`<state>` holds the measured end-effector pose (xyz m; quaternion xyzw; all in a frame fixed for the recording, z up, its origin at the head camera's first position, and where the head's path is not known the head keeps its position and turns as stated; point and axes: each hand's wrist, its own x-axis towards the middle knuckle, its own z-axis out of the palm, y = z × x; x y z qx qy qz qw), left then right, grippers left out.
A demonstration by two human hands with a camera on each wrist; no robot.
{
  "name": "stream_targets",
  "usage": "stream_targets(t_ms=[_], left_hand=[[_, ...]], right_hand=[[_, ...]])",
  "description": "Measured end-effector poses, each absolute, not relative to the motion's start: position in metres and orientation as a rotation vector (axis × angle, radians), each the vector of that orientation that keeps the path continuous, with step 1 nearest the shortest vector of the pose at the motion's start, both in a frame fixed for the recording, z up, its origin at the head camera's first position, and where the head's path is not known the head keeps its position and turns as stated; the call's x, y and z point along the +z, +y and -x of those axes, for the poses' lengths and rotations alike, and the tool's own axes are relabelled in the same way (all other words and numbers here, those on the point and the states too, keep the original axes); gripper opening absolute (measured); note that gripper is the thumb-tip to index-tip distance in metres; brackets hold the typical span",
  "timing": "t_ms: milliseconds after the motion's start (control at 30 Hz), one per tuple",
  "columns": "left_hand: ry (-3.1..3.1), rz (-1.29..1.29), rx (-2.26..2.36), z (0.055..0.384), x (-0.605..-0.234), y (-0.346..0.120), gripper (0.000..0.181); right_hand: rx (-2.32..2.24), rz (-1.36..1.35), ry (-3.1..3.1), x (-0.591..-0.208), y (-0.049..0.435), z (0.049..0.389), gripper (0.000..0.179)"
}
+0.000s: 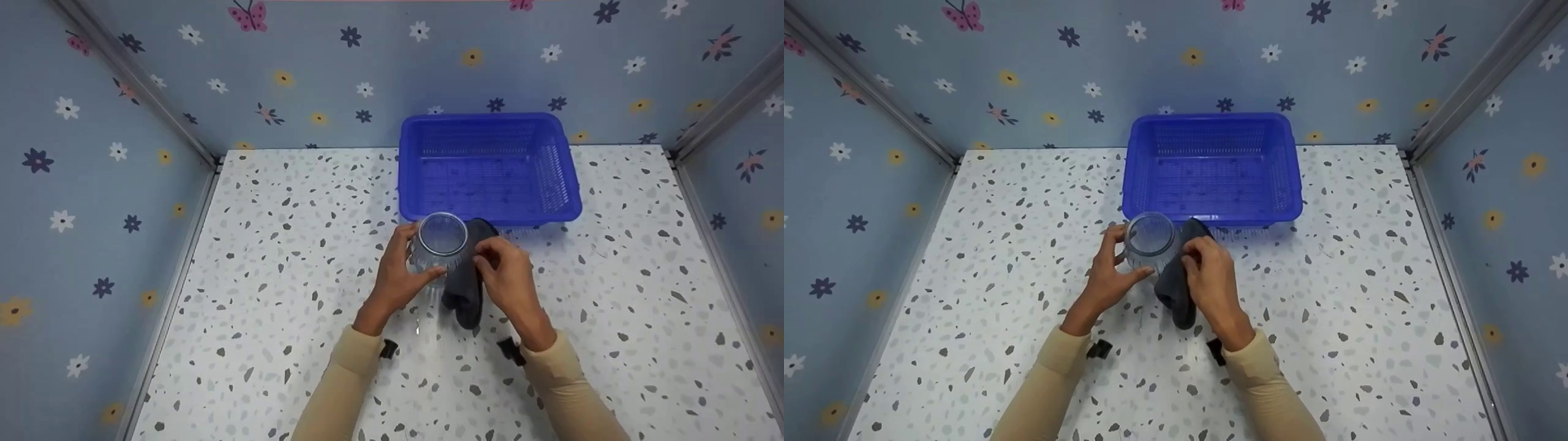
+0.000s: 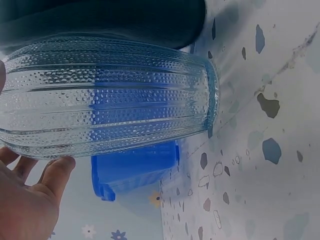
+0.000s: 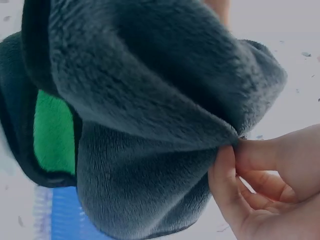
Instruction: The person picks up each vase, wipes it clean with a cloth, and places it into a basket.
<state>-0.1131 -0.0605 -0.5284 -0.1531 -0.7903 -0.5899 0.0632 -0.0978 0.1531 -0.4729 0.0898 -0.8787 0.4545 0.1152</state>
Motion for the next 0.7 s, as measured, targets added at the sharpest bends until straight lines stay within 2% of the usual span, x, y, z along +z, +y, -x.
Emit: stream_targets(t_ms=[367,533,700], left_hand=[[-2.403,0.465,-1.756,0.113,-0.529,-0.060,0.081],[-2.412,0.451,-1.756,0.112,-0.528,-0.060,0.080],[-2.403,0.455,-1.765,0.111,-0.527,-0.061,0.080]], right_hand=[[1.236,-0.187,-2.850,-0.546,0.152,0.108,0.012],[1.220,-0.178,-2.868,-0.549,0.150,0.108,0.011],[1.296,-0.175,-2.801,-0.531,0.152,0.105,0.008]])
